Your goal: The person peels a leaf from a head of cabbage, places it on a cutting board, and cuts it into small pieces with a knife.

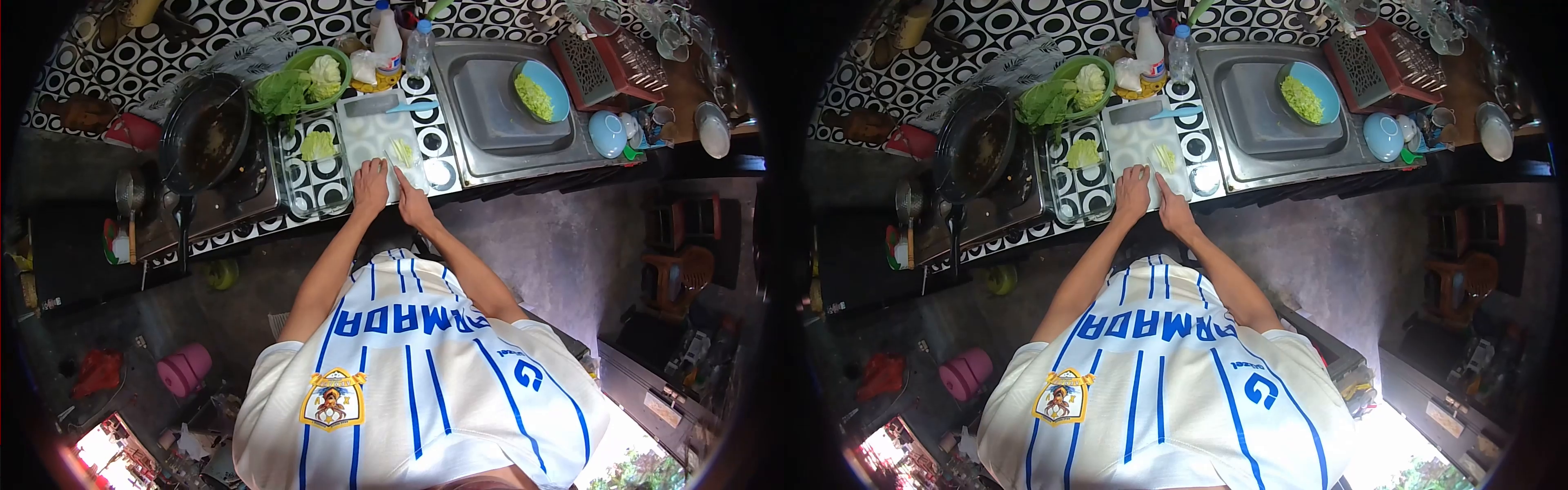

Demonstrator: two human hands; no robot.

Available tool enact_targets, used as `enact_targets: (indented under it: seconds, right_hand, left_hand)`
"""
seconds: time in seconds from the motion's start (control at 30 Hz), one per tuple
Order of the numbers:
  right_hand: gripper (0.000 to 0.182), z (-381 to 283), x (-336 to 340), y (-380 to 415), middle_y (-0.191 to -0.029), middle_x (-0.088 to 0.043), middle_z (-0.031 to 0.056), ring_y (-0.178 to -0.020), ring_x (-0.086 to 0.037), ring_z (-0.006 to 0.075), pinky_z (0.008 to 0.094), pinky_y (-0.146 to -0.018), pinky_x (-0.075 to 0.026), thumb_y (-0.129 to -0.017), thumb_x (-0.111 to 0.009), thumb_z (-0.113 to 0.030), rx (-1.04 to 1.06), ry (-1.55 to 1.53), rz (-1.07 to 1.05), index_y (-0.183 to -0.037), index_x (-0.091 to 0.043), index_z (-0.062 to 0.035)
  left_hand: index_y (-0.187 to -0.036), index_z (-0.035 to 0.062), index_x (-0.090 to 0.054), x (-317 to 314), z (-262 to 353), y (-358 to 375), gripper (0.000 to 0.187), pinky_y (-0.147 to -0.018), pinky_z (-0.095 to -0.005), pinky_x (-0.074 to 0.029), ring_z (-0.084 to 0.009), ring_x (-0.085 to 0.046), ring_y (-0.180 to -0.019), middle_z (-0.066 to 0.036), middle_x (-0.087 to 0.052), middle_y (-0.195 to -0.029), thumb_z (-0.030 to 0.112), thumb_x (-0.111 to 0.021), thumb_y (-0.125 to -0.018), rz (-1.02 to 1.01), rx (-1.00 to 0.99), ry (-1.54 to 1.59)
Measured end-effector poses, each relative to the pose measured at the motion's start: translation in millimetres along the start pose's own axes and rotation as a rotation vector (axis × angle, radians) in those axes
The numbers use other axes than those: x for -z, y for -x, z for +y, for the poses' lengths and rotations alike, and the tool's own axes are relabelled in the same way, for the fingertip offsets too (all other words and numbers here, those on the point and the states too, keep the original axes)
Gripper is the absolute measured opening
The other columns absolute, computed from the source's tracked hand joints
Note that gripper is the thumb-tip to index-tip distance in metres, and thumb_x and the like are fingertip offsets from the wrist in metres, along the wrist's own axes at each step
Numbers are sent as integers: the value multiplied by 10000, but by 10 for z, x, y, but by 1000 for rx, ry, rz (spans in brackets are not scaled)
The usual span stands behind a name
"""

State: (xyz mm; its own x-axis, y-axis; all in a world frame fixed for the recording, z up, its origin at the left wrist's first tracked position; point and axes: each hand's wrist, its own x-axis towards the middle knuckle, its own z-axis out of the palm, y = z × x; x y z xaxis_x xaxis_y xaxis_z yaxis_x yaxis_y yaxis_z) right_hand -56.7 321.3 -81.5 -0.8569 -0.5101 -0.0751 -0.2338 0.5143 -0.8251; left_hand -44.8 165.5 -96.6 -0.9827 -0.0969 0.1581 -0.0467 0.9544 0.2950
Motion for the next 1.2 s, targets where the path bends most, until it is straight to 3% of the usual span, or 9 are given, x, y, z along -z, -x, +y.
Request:
enact_targets:
  seconds: [0.33, 0.53, 0.73, 0.83, 0.93, 1.03, 1.13, 1.2]
  right_hand:
    - [611, -196, -33, 31, -812, -624, 378, -774, -615, 565, 632, -739, -469, -987, -438, -76, -175, 146, -65, -1573, -291, -170]
    - [610, -81, -28, 241, -853, -637, 374, -796, -621, 565, 623, -755, -481, -992, -437, -86, -161, 170, -42, -1573, -292, -206]
    - [597, -101, -30, 141, -831, -641, 369, -796, -623, 561, 641, -794, -465, -1003, -427, -103, -41, 103, 66, -1573, -292, -222]
    - [588, -196, 27, 6, -810, -639, 365, -788, -620, 565, 641, -793, -462, -1005, -425, -106, -142, 128, -45, -1572, -295, -193]
    - [576, -178, -59, -16, -796, -634, 365, -787, -620, 565, 641, -786, -460, -1012, -412, -116, -93, 104, -42, -1572, -294, -186]
    - [575, -141, -81, 30, -719, -610, 362, -693, -617, 549, 615, -689, -482, -1018, -426, -114, -75, 124, 1, -1573, -296, -192]
    - [579, -193, -88, 79, -822, -637, 368, -815, -631, 556, 630, -796, -475, -1022, -416, -129, -237, 164, -63, -1568, -302, -283]
    - [579, -190, -42, 167, -839, -637, 374, -831, -633, 556, 629, -799, -477, -1025, -417, -135, -230, 173, -69, -1568, -298, -296]
  left_hand:
    - [-1276, 16, -629, 34, -36, -45, 414, -972, -413, -420, -271, -550, -1143, -113, -601, -1139, 105, -549, -879, -40, -32, 49]
    - [-1289, 23, -628, 19, -99, -79, 445, -945, -438, -422, -277, -555, -1113, -100, -595, -1128, 122, -622, -855, -67, -41, 61]
    - [-1269, 24, -642, -1, -204, -72, 416, -1017, -463, -369, -269, -540, -1159, -98, -585, -1160, 116, -630, -863, -65, -25, 241]
    - [-1258, 38, -653, -6, -209, -58, 395, -1051, -482, -328, -259, -535, -1179, -91, -578, -1179, 96, -614, -870, -76, -23, 220]
    - [-1252, 47, -658, -24, -216, -80, 384, -1060, -495, -314, -258, -534, -1183, -89, -571, -1193, 75, -602, -874, -111, -17, 200]
    - [-1245, 47, -659, -43, -204, -58, 378, -1063, -493, -311, -256, -533, -1186, -88, -568, -1198, 60, -592, -874, -92, -12, 200]
    - [-1247, 50, -658, -48, -217, -40, 378, -1066, -498, -309, -253, -532, -1191, -85, -568, -1199, 63, -595, -875, -87, -22, 198]
    - [-1253, 49, -654, -37, -219, -47, 382, -1069, -502, -309, -255, -532, -1193, -87, -563, -1208, 67, -600, -875, -105, -15, 193]
